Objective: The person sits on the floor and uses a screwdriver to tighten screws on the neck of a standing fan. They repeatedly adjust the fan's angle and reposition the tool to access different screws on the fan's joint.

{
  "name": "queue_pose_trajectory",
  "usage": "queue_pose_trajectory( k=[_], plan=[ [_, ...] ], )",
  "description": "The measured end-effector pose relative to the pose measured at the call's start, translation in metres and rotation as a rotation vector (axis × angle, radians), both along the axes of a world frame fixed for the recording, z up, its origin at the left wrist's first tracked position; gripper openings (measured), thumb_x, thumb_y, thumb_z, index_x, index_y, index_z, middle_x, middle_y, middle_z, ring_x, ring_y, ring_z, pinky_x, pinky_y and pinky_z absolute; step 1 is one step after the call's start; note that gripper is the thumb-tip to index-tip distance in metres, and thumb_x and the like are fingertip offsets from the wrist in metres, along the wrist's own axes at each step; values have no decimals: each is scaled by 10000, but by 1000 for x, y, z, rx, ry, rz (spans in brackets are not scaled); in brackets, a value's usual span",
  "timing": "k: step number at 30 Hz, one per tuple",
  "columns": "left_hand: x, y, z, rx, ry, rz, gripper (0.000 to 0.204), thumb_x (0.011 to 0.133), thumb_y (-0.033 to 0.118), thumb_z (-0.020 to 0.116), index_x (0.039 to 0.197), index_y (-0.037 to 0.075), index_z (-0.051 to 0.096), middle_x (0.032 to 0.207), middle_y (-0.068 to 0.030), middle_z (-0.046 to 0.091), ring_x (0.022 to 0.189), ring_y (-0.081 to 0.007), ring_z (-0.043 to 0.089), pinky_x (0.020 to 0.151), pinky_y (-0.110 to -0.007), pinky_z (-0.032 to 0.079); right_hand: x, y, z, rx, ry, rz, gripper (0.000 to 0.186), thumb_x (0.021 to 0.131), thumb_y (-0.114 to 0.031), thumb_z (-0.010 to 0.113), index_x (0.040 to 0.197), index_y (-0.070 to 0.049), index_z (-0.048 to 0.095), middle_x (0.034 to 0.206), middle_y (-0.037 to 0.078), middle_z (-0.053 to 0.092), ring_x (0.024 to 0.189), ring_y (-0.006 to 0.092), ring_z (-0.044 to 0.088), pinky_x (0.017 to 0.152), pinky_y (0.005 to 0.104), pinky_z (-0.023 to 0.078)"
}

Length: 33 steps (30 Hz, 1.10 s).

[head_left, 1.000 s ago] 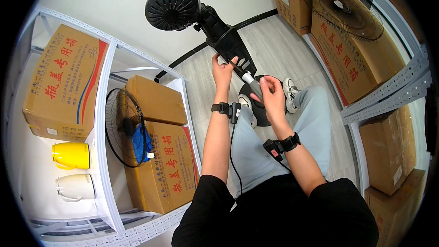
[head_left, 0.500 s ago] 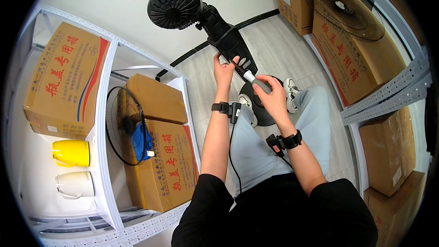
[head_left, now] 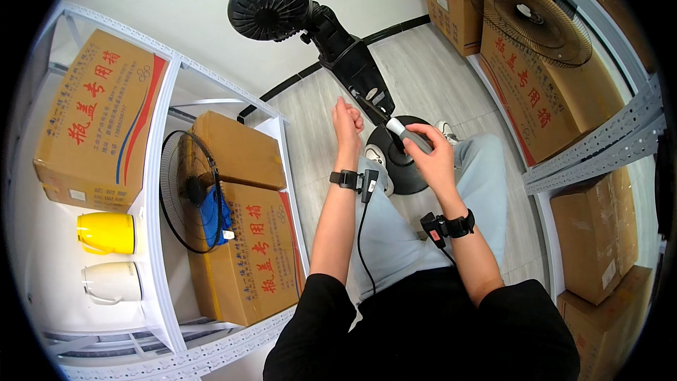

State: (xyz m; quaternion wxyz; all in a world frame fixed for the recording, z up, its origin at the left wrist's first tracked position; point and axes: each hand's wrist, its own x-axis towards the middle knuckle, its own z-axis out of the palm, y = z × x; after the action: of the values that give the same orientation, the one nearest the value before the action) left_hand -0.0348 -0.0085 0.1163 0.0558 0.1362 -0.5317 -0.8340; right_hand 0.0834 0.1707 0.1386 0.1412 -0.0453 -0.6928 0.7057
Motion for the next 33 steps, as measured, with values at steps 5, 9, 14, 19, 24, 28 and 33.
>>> queue_pose_trajectory(
  k=[5, 9, 14, 19, 24, 28, 33],
  plan=[
    [10, 5, 10, 267, -77, -292, 370, 978, 410, 459, 855, 71, 539, 582, 40, 394, 437, -75, 328, 396, -213, 235, 7, 4, 2, 105, 33, 48, 240, 755, -131, 712, 986, -71, 683, 915, 75, 655, 819, 209, 632, 739, 296, 483],
    [5, -1, 5, 167, -79, -299, 321, 984, 357, 465, 851, 73, 533, 583, 34, 408, 436, -78, 335, 389, -218, 244, 9, 6, 12, 166, 18, 74, 240, 750, -126, 709, 983, -71, 685, 922, 82, 658, 855, 226, 639, 777, 300, 487],
    [4, 4, 0, 143, -113, -238, 280, 989, 309, 475, 848, 72, 521, 609, 20, 413, 459, -74, 349, 396, -219, 246, 9, 18, 19, 235, 25, 74, 237, 745, -124, 708, 974, -67, 688, 913, 82, 656, 848, 220, 642, 776, 303, 492],
    [0, -3, -9, 246, -12, -238, 234, 996, 260, 464, 887, 59, 511, 660, 0, 436, 506, -82, 372, 419, -220, 261, 5, 28, 10, 95, 2, 50, 235, 750, -132, 710, 973, -62, 690, 910, 92, 671, 854, 213, 652, 776, 305, 496],
    [-1, -5, -5, 221, -11, -233, 183, 987, 193, 463, 938, 34, 539, 741, -22, 486, 595, -117, 433, 483, -239, 342, -13, 35, 4, 85, -14, -109, 246, 772, -186, 704, 984, -64, 692, 921, 95, 683, 870, 226, 655, 786, 312, 494],
    [-6, -13, -3, 309, -43, -165, 141, 928, 114, 518, 1007, 3, 553, 789, -48, 536, 665, -152, 487, 555, -265, 405, -26, 35, 7, 81, -17, -121, 254, 772, -202, 706, 986, -65, 691, 936, 96, 682, 873, 234, 652, 780, 321, 490],
    [-8, -20, 9, 356, -73, -161, 174, 901, 98, 532, 1046, 4, 547, 800, -53, 549, 688, -164, 506, 577, -273, 428, -42, 31, 4, 92, -7, -114, 259, 775, -206, 708, 992, -67, 689, 944, 94, 681, 867, 225, 649, 777, 322, 487]
  ],
)
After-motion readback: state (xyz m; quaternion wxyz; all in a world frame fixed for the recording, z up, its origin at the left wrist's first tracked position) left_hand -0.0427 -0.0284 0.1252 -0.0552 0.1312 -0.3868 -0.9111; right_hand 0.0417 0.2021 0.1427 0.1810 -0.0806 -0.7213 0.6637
